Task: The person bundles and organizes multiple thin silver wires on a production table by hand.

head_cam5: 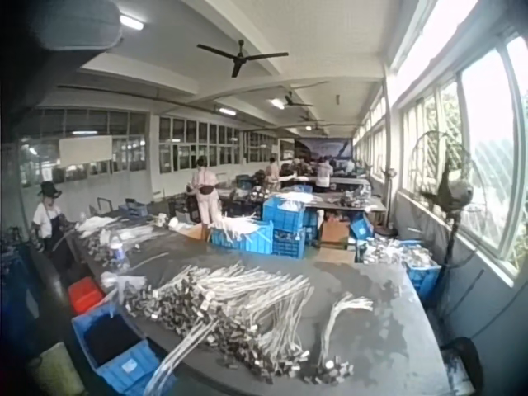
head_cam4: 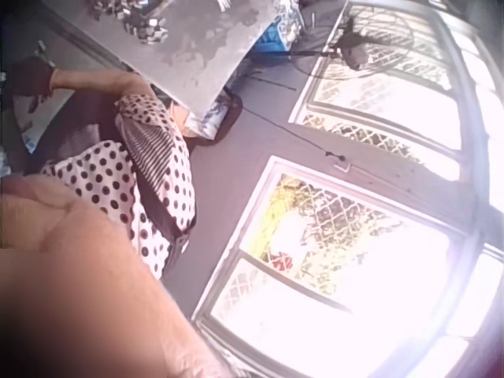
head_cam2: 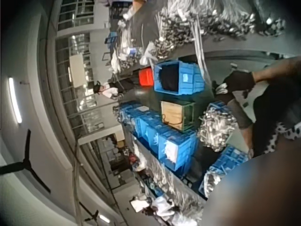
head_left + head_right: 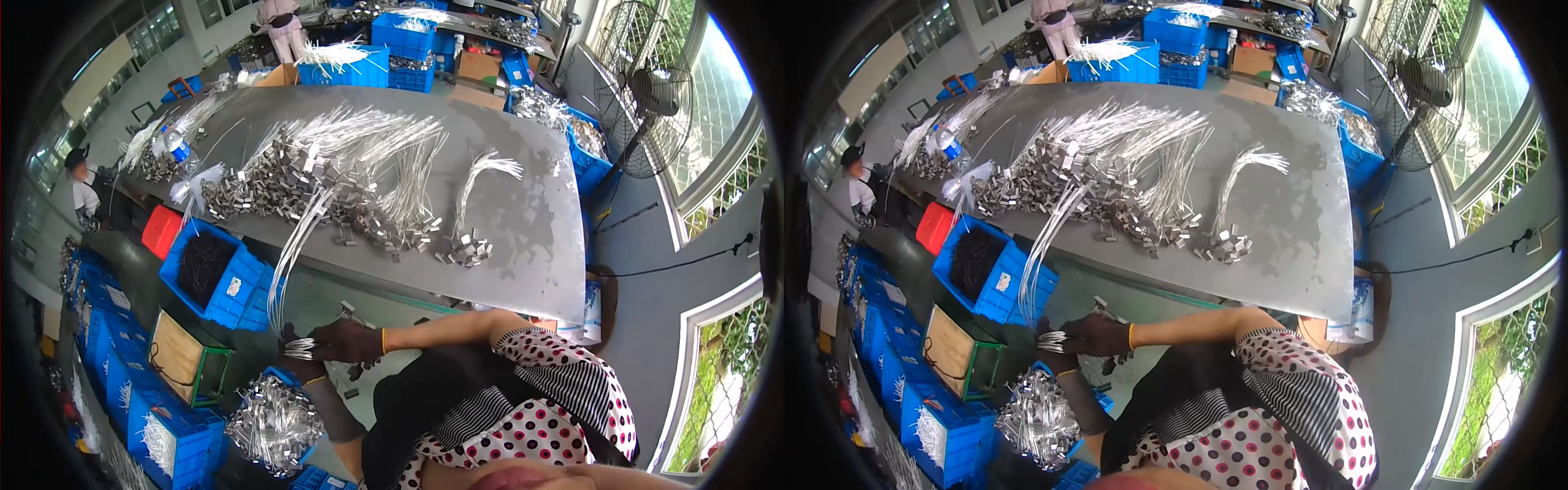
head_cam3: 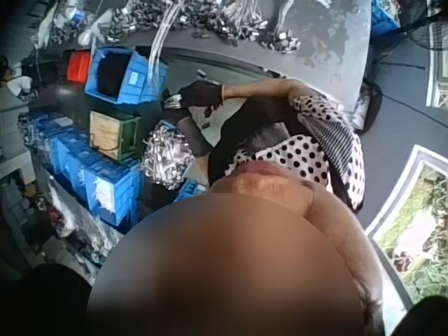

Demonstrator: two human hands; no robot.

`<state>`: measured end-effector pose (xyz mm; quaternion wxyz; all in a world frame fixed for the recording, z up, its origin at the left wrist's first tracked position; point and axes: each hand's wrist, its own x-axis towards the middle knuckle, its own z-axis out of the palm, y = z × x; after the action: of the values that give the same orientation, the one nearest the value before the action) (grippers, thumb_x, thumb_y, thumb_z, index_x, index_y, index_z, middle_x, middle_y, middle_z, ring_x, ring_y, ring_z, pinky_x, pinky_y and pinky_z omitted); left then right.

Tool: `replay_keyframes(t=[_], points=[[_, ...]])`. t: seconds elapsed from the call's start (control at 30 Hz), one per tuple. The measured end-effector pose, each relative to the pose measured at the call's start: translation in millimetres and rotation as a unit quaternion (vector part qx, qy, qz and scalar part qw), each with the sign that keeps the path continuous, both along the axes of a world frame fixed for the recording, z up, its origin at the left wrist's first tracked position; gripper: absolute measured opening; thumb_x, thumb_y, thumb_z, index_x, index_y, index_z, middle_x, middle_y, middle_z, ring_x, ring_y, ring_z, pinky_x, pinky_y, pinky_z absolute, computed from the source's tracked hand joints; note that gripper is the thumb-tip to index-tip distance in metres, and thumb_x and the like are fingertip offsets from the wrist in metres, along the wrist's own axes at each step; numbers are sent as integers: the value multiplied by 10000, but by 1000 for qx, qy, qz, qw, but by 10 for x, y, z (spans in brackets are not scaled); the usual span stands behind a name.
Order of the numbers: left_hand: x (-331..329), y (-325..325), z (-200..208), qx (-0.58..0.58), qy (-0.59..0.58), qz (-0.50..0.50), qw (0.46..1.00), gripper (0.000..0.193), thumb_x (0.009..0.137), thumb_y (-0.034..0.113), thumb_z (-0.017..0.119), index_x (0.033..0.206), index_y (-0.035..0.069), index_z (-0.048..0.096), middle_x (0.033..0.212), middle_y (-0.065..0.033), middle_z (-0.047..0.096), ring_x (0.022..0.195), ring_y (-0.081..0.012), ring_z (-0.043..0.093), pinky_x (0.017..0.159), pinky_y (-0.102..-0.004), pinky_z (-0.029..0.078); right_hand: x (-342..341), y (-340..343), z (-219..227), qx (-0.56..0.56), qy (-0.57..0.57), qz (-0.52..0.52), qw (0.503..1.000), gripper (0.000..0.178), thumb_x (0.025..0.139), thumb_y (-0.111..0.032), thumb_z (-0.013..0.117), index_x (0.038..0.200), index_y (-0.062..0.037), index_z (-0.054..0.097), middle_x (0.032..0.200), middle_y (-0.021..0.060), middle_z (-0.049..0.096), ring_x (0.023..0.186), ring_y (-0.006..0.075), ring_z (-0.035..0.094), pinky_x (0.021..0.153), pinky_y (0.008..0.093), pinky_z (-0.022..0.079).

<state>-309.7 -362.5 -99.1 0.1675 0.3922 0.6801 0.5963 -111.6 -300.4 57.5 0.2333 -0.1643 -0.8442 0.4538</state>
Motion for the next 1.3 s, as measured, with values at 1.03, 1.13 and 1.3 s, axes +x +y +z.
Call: replay_keyframes(t=[1.03, 1.13, 1.3], points=[[-125, 189, 498, 128, 73, 97, 984, 468, 977, 357, 455, 1248, -16, 539, 1193, -118, 578, 1044, -212, 537, 937, -371, 433, -217, -362, 604, -98, 88, 54, 990, 323, 910, -241, 548, 1083, 24, 616, 975, 134, 686, 862, 204, 641, 771, 358, 506], [-123, 350, 600, 124, -12, 22, 992, 363, 955, 235, 524, 1234, 5, 561, 1156, -144, 606, 1064, -267, 571, 925, -409, 454, -48, -190, 739, -283, 29, -44, 958, 425, 878, -365, 560, 936, 43, 662, 824, 141, 692, 766, 180, 629, 704, 368, 490], [-151, 181, 1028, 52, -151, 33, 987, 427, 974, 248, 411, 1273, -32, 532, 1205, -131, 574, 1125, -251, 530, 995, -402, 397, 179, -212, 867, -382, -60, 47, 921, 368, 875, -342, 562, 1006, -5, 629, 744, 146, 651, 728, 162, 618, 678, 363, 481]])
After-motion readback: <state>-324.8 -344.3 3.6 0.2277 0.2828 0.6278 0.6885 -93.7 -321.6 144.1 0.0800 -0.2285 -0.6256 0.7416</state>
